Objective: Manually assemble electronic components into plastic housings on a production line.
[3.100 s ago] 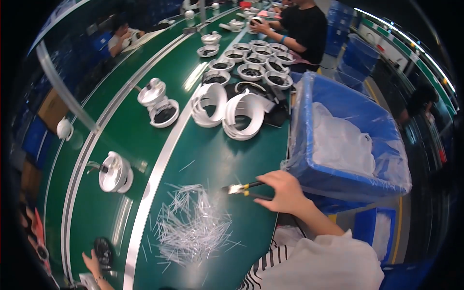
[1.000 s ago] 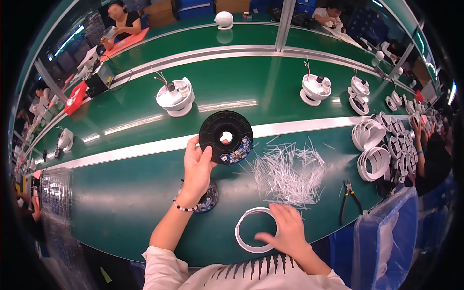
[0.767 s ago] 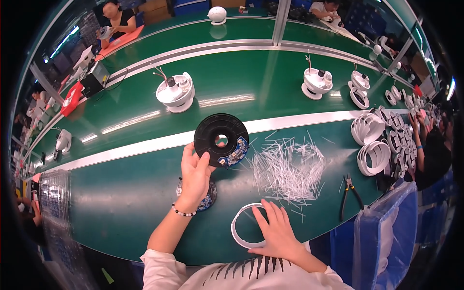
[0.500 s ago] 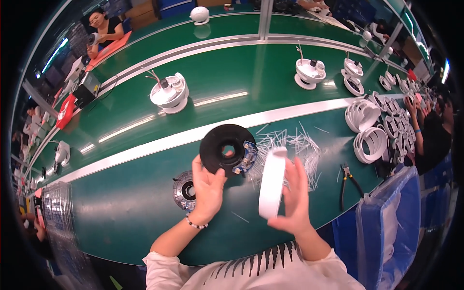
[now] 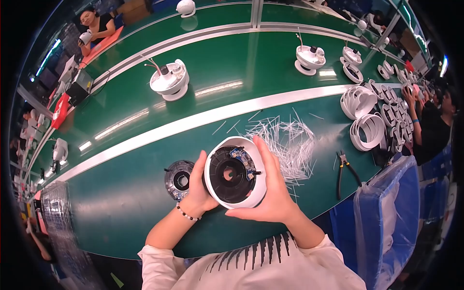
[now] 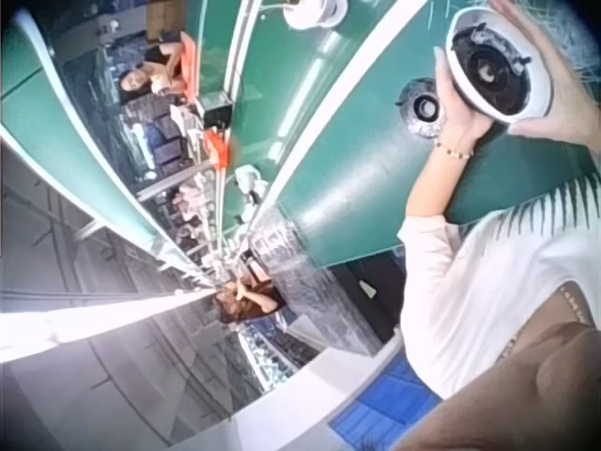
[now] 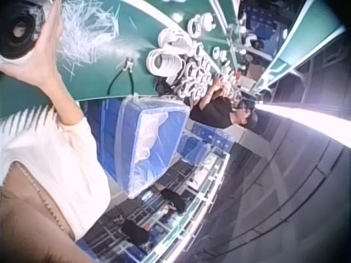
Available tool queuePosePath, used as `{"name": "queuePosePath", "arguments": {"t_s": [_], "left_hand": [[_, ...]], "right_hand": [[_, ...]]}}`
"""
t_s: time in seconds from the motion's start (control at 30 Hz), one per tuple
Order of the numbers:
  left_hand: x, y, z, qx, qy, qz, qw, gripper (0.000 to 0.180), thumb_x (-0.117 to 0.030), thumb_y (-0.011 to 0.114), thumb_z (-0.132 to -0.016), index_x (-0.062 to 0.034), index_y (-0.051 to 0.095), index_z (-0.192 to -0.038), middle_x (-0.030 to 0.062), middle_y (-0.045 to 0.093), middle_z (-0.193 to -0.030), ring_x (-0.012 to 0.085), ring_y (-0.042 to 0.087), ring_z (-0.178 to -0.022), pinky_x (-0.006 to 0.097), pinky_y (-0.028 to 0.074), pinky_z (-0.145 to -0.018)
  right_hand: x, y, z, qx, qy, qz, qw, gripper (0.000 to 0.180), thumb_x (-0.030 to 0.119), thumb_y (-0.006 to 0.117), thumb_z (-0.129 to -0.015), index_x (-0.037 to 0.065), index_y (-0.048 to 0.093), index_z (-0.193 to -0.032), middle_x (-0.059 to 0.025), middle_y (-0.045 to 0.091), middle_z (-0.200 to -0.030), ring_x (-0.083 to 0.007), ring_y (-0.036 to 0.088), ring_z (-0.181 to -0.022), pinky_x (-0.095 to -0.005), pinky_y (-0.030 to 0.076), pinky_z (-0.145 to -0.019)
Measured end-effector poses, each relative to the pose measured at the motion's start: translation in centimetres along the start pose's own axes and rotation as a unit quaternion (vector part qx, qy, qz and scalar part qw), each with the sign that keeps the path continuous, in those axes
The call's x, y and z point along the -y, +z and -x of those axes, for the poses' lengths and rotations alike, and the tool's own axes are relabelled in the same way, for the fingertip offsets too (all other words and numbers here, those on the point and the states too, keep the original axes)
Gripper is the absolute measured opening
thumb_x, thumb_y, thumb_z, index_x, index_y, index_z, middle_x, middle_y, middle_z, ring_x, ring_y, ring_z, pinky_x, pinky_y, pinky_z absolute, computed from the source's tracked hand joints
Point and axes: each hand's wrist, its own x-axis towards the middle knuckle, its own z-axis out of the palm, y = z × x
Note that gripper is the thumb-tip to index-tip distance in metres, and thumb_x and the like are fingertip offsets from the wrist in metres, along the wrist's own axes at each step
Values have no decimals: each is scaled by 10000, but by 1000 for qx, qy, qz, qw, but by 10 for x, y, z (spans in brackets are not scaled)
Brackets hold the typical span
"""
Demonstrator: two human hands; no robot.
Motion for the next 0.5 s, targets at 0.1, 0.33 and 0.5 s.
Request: {"name": "queuePosePath", "arguments": {"t_s": [0.1,0.33,0.5], "left_hand": [[2,15,-4,-2,36,-44,998,589,-501,276,-864,-41,412,-1207,151,487,-1153,268,491,-1045,408,398,-910],[6,3,2,-51,53,-92,993,653,-562,275,-845,-61,316,-1263,151,415,-1211,270,445,-1093,440,393,-918],[6,-2,2,0,38,-84,996,715,-617,292,-814,-69,298,-1274,136,399,-1231,270,416,-1124,438,369,-937]], "right_hand": [[-10,2,1,-57,36,-144,987,1168,290,833,-464,-51,111,-1317,-223,198,-1343,-312,288,-1212,-384,255,-978],[3,7,-1,-23,-23,64,997,1126,367,796,-487,-69,143,-1295,-251,237,-1295,-391,292,-1148,-450,260,-942],[-21,1,-4,7,23,-67,997,1151,303,822,-461,-29,131,-1320,-212,250,-1316,-317,303,-1207,-387,250,-985]]}}
